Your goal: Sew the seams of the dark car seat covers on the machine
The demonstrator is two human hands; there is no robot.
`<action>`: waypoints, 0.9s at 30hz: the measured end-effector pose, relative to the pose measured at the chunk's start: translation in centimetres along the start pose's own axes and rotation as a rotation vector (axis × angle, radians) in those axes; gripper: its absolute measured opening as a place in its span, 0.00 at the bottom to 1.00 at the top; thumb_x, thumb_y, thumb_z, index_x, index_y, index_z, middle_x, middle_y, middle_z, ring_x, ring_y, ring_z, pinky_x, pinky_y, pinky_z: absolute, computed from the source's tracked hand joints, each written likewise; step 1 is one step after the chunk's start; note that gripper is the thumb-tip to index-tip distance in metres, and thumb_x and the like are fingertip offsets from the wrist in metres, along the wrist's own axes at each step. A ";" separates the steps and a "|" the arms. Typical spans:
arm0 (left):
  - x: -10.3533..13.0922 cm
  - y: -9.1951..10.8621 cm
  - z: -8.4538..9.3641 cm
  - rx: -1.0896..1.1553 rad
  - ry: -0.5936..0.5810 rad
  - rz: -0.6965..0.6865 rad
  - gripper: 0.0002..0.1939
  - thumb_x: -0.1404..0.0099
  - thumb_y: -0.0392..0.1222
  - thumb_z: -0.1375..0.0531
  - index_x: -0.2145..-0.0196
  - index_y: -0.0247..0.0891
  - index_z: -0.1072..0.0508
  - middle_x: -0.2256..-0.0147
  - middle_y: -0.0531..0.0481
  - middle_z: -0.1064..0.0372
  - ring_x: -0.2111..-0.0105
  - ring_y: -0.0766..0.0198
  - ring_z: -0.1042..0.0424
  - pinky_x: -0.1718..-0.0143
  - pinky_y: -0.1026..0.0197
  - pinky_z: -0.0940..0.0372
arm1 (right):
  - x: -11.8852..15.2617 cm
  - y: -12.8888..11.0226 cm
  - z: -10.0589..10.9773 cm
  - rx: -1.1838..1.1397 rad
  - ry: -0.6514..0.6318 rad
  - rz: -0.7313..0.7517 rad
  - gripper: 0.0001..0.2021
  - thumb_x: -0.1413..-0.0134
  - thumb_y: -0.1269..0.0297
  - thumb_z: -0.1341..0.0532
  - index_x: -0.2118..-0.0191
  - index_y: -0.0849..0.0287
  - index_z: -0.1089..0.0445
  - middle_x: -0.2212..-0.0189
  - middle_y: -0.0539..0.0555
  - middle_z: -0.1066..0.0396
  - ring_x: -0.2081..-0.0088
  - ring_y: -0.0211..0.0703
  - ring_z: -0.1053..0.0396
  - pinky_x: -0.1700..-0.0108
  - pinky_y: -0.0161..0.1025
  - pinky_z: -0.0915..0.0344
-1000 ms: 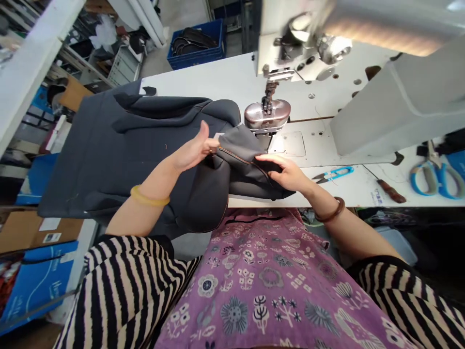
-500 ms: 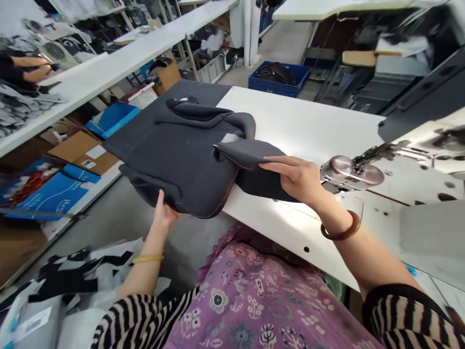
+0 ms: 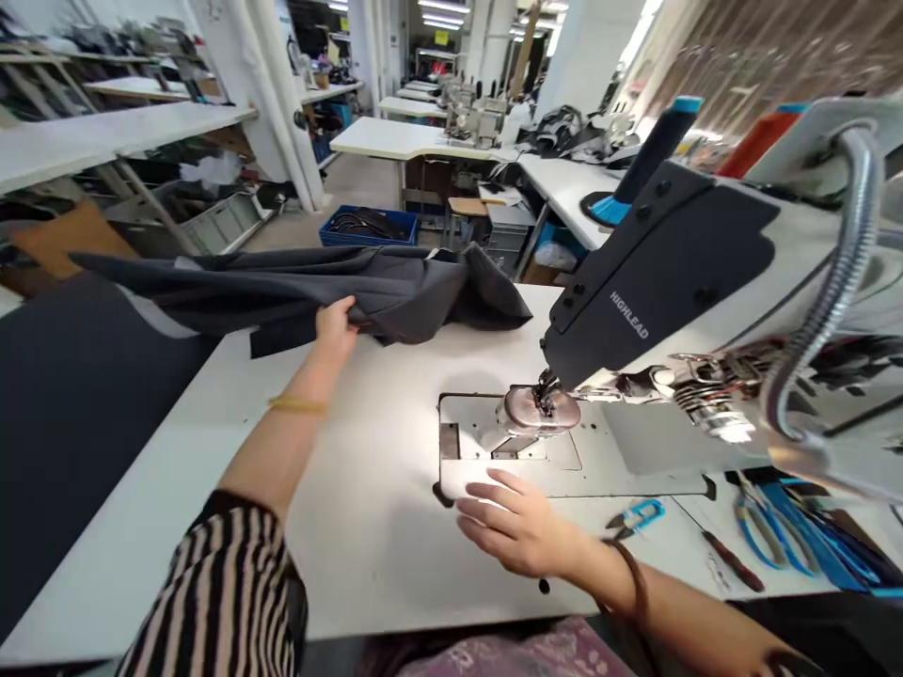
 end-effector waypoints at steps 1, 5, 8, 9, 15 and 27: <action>-1.2 -1.5 -3.4 0.012 -0.055 0.042 0.12 0.35 0.42 0.43 0.55 0.38 0.31 0.54 0.46 0.25 0.51 0.59 0.27 0.48 0.51 0.31 | 2.6 0.0 -0.1 -0.028 -0.028 -0.076 0.18 0.49 0.69 0.47 0.59 0.44 0.23 0.57 0.45 0.21 0.57 0.43 0.22 0.56 0.41 0.21; -1.1 -6.5 -11.0 -0.029 -0.232 0.174 0.18 0.34 0.55 0.40 0.53 0.41 0.30 0.43 0.40 0.32 0.46 0.54 0.29 0.47 0.50 0.34 | 15.5 2.6 0.0 0.039 -0.135 -0.585 0.37 0.55 0.74 0.48 0.39 0.36 0.39 0.61 0.52 0.21 0.63 0.54 0.21 0.64 0.48 0.20; 1.9 -8.7 -9.7 -0.121 -0.261 0.234 0.19 0.41 0.52 0.35 0.55 0.41 0.29 0.46 0.40 0.29 0.48 0.55 0.27 0.50 0.54 0.33 | 23.6 3.6 0.3 0.242 -0.263 -0.788 0.44 0.57 0.77 0.51 0.33 0.35 0.53 0.53 0.58 0.24 0.56 0.64 0.23 0.65 0.56 0.21; 3.2 -9.1 -8.4 -0.160 -0.267 0.255 0.19 0.43 0.51 0.33 0.57 0.40 0.28 0.50 0.41 0.26 0.51 0.54 0.25 0.53 0.56 0.32 | 25.3 3.7 0.3 0.278 -0.313 -0.821 0.44 0.57 0.77 0.52 0.33 0.36 0.52 0.51 0.59 0.25 0.54 0.66 0.24 0.67 0.57 0.22; 14.0 -7.7 3.4 -0.420 -0.258 0.304 0.11 0.53 0.49 0.31 0.70 0.46 0.23 0.70 0.60 0.22 0.58 0.58 0.22 0.52 0.57 0.30 | 28.7 3.2 0.2 0.141 -0.511 -1.049 0.25 0.43 0.77 0.52 0.43 0.62 0.31 0.51 0.64 0.26 0.53 0.53 0.27 0.53 0.50 0.28; 30.7 -6.5 20.6 -0.780 -0.191 0.028 0.15 0.53 0.47 0.44 0.80 0.79 0.28 0.79 0.81 0.29 0.80 0.66 0.24 0.67 0.65 0.27 | 44.3 6.5 4.8 0.261 -0.301 -1.630 0.22 0.36 0.70 0.53 0.42 0.60 0.30 0.41 0.64 0.36 0.44 0.59 0.41 0.44 0.55 0.43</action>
Point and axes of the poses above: each hand's wrist, its own x-axis away from the middle knuckle, its own z-axis out of the back of the hand, y = z × x, the point moved 7 cm from there along -x, towards the middle knuckle
